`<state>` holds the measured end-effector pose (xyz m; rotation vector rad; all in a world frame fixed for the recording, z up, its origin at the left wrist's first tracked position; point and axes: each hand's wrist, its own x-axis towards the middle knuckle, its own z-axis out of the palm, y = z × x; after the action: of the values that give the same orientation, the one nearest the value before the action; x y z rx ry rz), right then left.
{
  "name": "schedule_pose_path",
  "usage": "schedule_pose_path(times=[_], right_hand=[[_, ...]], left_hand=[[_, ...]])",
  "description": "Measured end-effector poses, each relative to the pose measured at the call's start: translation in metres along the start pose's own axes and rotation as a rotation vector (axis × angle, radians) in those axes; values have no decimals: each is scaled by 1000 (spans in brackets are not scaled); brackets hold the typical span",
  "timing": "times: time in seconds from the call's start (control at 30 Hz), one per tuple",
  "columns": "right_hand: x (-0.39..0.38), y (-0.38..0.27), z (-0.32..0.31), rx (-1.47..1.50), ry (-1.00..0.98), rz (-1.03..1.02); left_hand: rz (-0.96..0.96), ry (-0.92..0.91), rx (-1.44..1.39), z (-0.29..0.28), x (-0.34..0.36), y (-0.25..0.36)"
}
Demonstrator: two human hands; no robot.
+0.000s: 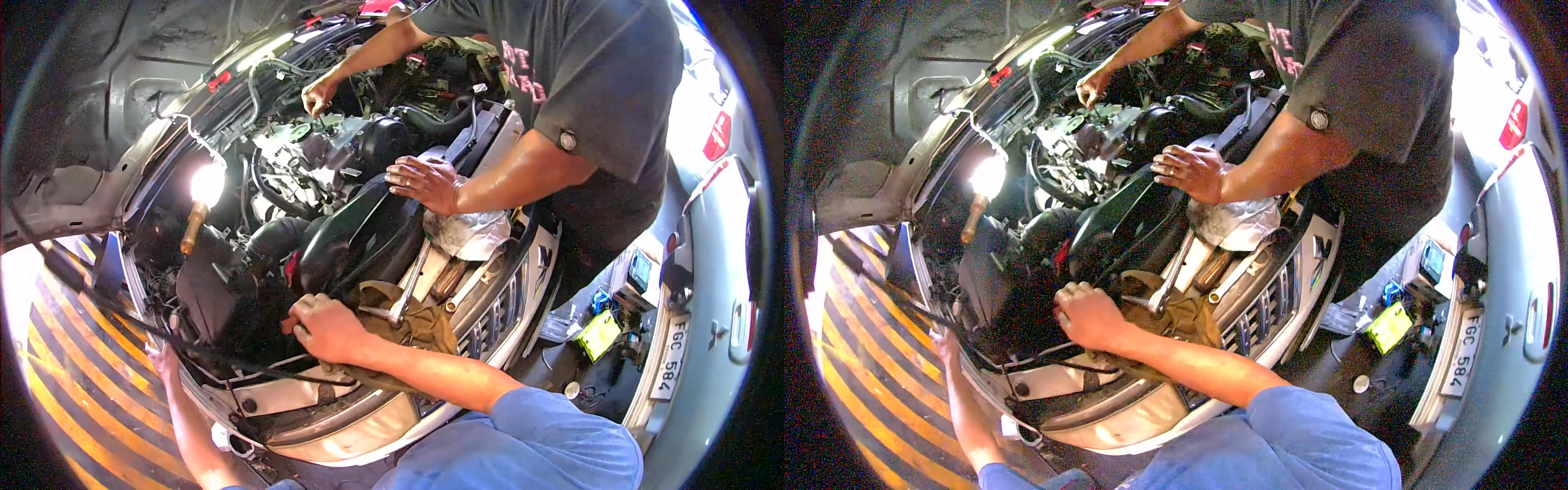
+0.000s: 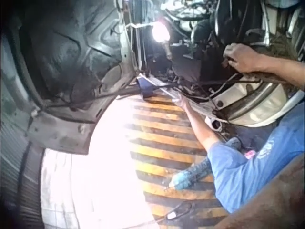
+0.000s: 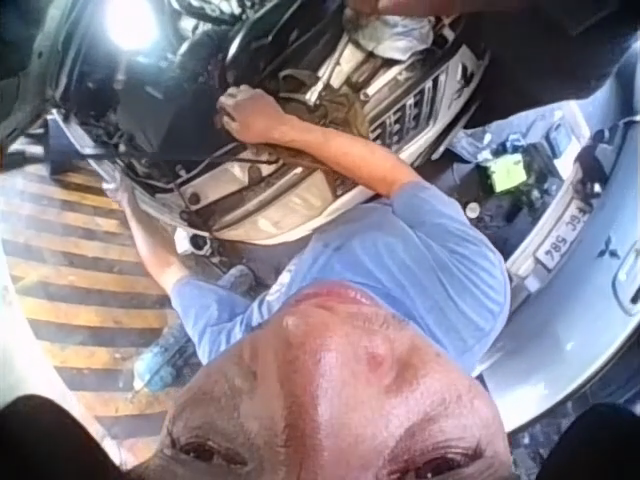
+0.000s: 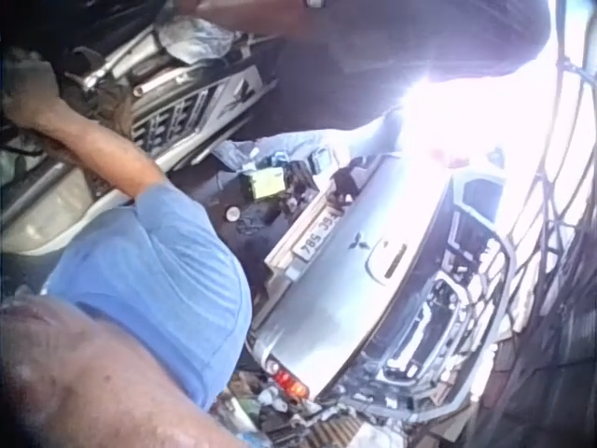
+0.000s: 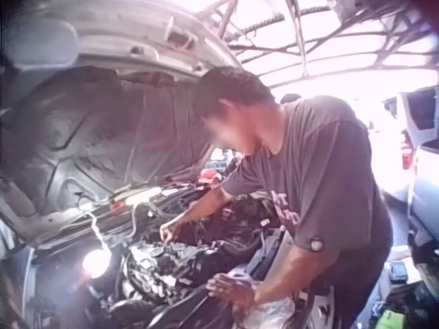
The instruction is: The person is seen repairing or assembling parts of a car engine in a service bay.
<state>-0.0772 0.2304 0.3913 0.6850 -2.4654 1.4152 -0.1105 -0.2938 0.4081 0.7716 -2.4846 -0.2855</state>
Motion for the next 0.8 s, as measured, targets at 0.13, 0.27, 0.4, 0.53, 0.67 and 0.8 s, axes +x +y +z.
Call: schedule_pose_path(times=[0.13, 0.27, 0.4, 0.53, 0.67, 0.8], right_hand=[[5, 16, 4, -8, -70, -80], [-1, 21, 14, 70, -122, -42], [-3, 28, 1, 134, -204, 62], [-4, 17, -15, 192, -118, 9], [-10, 16, -20, 249, -134, -7], [-11, 12, -27, 318, -198, -23]], left_hand=[[-23, -16, 98, 24, -9, 32], [30, 12, 70, 5, -15, 32], [-86, -33, 177, 11, -27, 65], [-160, -19, 299, -5, -28, 57], [-101, 27, 266, 0, -29, 51], [-111, -70, 139, -5, -22, 40]])
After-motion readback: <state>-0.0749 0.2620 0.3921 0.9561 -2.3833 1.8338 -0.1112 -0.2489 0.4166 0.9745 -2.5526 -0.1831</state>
